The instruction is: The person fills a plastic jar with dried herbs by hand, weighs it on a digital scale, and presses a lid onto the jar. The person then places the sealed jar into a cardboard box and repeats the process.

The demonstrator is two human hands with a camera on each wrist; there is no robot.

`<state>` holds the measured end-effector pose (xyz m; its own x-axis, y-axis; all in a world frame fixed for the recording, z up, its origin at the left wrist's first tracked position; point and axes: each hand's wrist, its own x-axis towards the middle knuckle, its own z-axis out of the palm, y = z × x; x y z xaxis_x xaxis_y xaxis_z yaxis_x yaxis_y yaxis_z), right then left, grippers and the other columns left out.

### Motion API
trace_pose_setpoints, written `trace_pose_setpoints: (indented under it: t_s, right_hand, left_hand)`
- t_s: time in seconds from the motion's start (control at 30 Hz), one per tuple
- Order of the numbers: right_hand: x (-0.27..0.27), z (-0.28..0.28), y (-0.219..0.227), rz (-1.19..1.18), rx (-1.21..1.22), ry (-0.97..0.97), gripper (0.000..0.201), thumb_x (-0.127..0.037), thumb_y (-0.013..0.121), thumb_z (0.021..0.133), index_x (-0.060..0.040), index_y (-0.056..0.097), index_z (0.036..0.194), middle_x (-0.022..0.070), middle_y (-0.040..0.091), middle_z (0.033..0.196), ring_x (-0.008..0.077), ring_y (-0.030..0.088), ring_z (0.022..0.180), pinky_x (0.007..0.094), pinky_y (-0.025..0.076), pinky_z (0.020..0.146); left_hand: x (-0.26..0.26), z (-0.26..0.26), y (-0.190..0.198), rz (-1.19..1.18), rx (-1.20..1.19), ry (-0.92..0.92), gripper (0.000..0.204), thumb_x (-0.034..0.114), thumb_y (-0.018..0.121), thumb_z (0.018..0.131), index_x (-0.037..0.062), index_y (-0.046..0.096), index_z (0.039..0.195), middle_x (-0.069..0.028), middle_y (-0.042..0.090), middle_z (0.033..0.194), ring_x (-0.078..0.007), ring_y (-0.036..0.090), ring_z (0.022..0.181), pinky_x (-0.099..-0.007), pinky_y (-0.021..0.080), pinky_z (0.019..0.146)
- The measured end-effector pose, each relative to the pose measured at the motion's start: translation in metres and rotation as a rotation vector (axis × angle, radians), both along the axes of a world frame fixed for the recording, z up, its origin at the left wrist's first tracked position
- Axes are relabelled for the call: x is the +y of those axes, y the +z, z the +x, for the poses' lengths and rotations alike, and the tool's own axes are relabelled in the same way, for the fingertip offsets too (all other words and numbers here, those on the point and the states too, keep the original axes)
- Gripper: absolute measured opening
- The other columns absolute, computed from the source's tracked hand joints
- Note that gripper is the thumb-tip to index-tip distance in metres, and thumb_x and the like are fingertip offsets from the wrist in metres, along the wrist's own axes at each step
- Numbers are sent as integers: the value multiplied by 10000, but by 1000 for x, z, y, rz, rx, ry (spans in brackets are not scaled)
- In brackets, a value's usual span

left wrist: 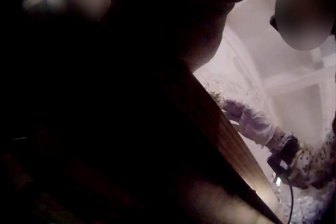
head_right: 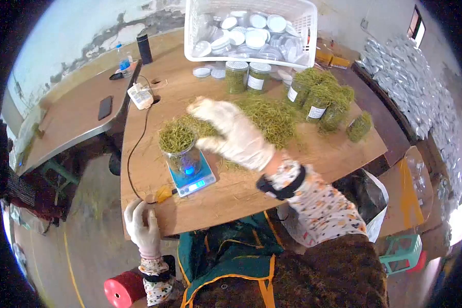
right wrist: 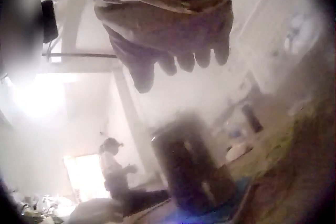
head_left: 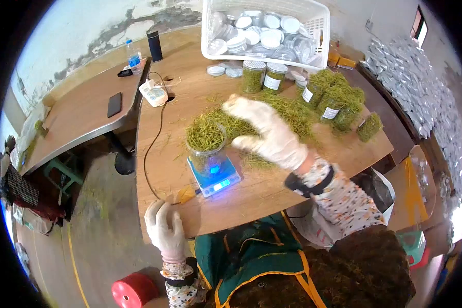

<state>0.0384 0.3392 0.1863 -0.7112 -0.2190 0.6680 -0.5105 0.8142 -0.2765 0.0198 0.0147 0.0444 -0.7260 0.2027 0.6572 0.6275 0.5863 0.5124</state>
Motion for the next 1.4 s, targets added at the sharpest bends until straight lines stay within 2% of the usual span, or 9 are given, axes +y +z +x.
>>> trace_pose_setpoints:
  t_s: [0.3,0.4,0.47,0.6,0.73,1.0,1.2,1.27,1.4]
  right_hand:
    - [248,9,-37,-69,-668,-579,710,-92,687,868,-87,399,1517,184,568,1410,278,542,1304,319,458,1054]
    - [266,-5,-37,-564,-1186,-830,923,-83,745,813,-135,244,1587,219,442,1520,342,471,1371,349,425,1098]
    - [310,-23,-73,244,-1019,-599,1123,-76,825,717,-167,152,1610,225,290,1608,371,391,1428,386,389,1137]
    - [312,-30,-72,292,-1035,-549,1198,-68,846,677,-187,114,1618,185,233,1643,347,455,1383,414,467,1062]
    - [323,-44,-85,206,-1043,-594,696,-18,735,744,-75,514,1402,167,684,1141,216,668,774,365,558,632]
    - [293,-28,-74,-330,-881,-562,567,10,704,764,-35,569,1313,42,617,757,117,571,578,292,460,505]
    - [278,-35,-73,-305,-690,-494,907,-17,756,765,-219,365,1558,84,672,959,105,534,592,280,445,507]
    - [234,-25,-35,-264,-1104,-451,1067,-18,767,751,-282,197,1614,129,360,1593,124,581,767,267,490,592]
    - [211,-37,-35,-315,-1127,-387,1128,-15,787,734,-343,163,1614,126,464,1526,134,582,742,291,507,605]
  left_hand:
    - [4,-4,-1,-49,25,7,309,-7,698,772,35,653,1075,-150,635,1157,-373,580,1123,-471,467,982]
    - [8,-4,-3,-61,30,46,250,-8,661,819,21,657,1067,-150,637,1149,-343,590,1102,-439,468,983]
    - [9,-4,-1,-76,30,65,242,-4,661,821,19,659,1061,-153,638,1139,-344,593,1090,-435,470,977]
    - [12,-5,0,-80,-14,120,220,22,679,816,42,668,1036,-146,649,1124,-371,596,1093,-469,481,963]
    - [9,-6,-1,-65,-1,130,207,10,704,791,43,685,995,-146,663,1074,-371,624,1043,-443,510,919]
    - [11,-12,-6,-53,7,132,215,14,713,784,31,682,996,-146,670,1066,-356,632,1040,-435,519,914]
    - [7,-12,-12,-80,-15,118,222,18,698,800,29,681,1022,-151,658,1112,-354,613,1066,-442,498,947]
    - [6,-11,-14,-84,1,108,234,12,688,802,32,673,1035,-148,652,1121,-355,606,1074,-447,490,953]
    - [6,-11,-10,-82,-16,123,244,13,680,803,37,659,1045,-143,650,1121,-358,599,1076,-452,488,945]
